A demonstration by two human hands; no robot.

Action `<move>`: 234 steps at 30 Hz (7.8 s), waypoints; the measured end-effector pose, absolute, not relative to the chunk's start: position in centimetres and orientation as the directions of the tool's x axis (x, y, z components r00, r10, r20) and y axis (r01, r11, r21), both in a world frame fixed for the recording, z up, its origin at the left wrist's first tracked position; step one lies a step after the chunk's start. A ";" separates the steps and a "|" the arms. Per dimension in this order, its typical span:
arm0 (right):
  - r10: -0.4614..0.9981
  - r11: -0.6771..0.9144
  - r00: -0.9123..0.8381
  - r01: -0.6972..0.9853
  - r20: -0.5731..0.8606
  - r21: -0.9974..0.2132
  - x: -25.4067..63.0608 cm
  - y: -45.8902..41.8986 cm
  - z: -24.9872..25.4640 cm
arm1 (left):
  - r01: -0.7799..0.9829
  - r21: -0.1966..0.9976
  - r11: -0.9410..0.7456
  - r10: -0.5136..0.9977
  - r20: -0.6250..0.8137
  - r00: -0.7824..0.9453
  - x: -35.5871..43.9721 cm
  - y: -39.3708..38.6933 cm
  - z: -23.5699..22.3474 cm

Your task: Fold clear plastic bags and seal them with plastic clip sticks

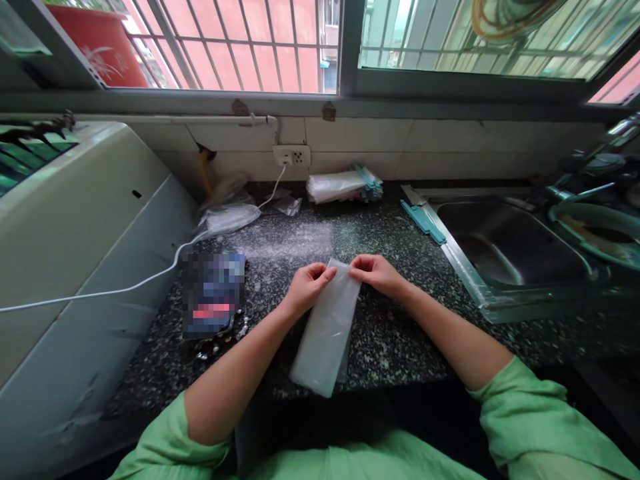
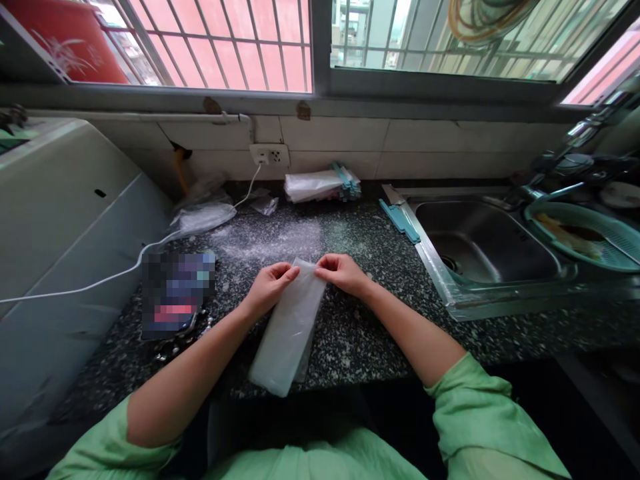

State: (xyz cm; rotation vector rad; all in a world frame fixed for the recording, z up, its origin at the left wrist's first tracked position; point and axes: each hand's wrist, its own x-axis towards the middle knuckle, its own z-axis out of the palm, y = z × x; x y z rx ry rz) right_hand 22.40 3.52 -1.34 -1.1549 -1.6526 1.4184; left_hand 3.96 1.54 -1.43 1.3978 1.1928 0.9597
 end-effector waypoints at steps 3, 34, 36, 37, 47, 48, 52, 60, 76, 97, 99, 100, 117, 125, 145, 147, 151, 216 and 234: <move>0.892 -0.014 -0.443 0.178 -0.093 -0.984 22.1 3.1 -1.2 | 0.141 0.990 -0.021 0.988 -0.001 0.152 4.2 1.5 -1.5; 0.890 0.233 -0.455 0.412 0.023 -0.881 21.1 2.7 -3.4 | 0.023 0.995 0.093 0.992 -0.094 0.087 4.3 1.6 -2.9; 0.887 0.286 -0.459 0.474 0.043 -0.833 22.1 3.7 -3.1 | 0.017 0.994 0.111 0.991 -0.112 0.071 4.2 1.7 -2.9; 0.906 0.306 -0.416 0.507 0.082 -0.806 23.0 4.5 -2.9 | 0.010 0.992 0.123 0.990 -0.124 0.070 4.2 1.7 -2.9; 0.801 -0.260 0.316 0.949 0.508 -0.180 37.4 12.8 -3.9 | -0.044 0.979 0.198 0.971 -0.190 0.148 4.0 1.9 -2.9; 0.808 -0.281 0.331 0.944 0.488 -0.175 37.7 13.0 -4.1 | -0.047 0.979 0.198 0.971 -0.190 0.148 4.0 1.9 -3.0; 0.859 -0.276 0.318 0.948 0.402 -0.160 36.4 12.7 -4.2 | -0.044 0.978 0.202 0.970 -0.194 0.146 3.9 2.0 -3.1; 0.885 -0.024 0.058 0.997 0.461 -0.079 33.9 8.9 -4.4 | -0.087 0.976 0.199 0.970 -0.183 0.160 3.6 2.2 -3.1; 0.848 0.060 -0.094 0.995 0.521 0.082 30.8 6.5 -4.1 | -0.164 0.954 0.253 0.951 -0.214 0.222 3.8 2.2 -2.9; 0.747 0.404 -0.226 0.901 0.625 -0.157 24.5 3.0 -2.5 | -0.108 0.956 0.273 0.956 -0.257 0.142 2.4 3.1 -1.6; 0.730 0.438 -0.238 0.883 0.641 -0.171 24.0 2.5 -2.2 | -0.120 0.956 0.267 0.957 -0.248 0.152 2.4 3.1 -1.6; 0.721 0.455 -0.244 0.873 0.649 -0.177 23.8 2.3 -2.2 | -0.125 0.955 0.268 0.956 -0.248 0.154 2.4 3.1 -1.6; 0.672 0.596 -0.333 0.773 0.661 -0.216 23.4 1.5 -2.5 | -0.118 0.935 0.334 0.922 -0.298 0.247 2.6 2.6 -1.6; 0.628 0.663 -0.384 0.720 0.677 -0.207 23.9 1.5 -2.2 | -0.126 0.940 0.317 0.917 -0.270 0.295 2.5 2.3 -1.3; 0.559 0.732 -0.415 0.654 0.718 -0.192 23.6 0.9 -2.1 | -0.172 0.921 0.349 0.895 -0.273 0.352 2.7 1.1 0.2; 0.565 0.738 -0.423 0.644 0.709 -0.204 23.7 0.9 -2.2 | -0.186 0.920 0.345 0.903 -0.272 0.332 2.5 1.1 0.4; 0.580 0.735 -0.426 0.641 0.694 -0.221 23.7 0.9 -2.3 | -0.206 0.913 0.351 0.903 -0.273 0.331 2.3 1.4 0.4; 0.557 0.779 -0.525 0.600 0.644 -0.184 24.3 1.7 -3.1 | -0.273 0.950 0.155 0.978 -0.187 -0.095 4.0 2.1 -3.5; 0.571 0.775 -0.476 0.581 0.669 -0.249 24.2 1.8 -3.2 | -0.301 0.922 0.244 0.963 -0.268 -0.037 4.0 2.3 -3.3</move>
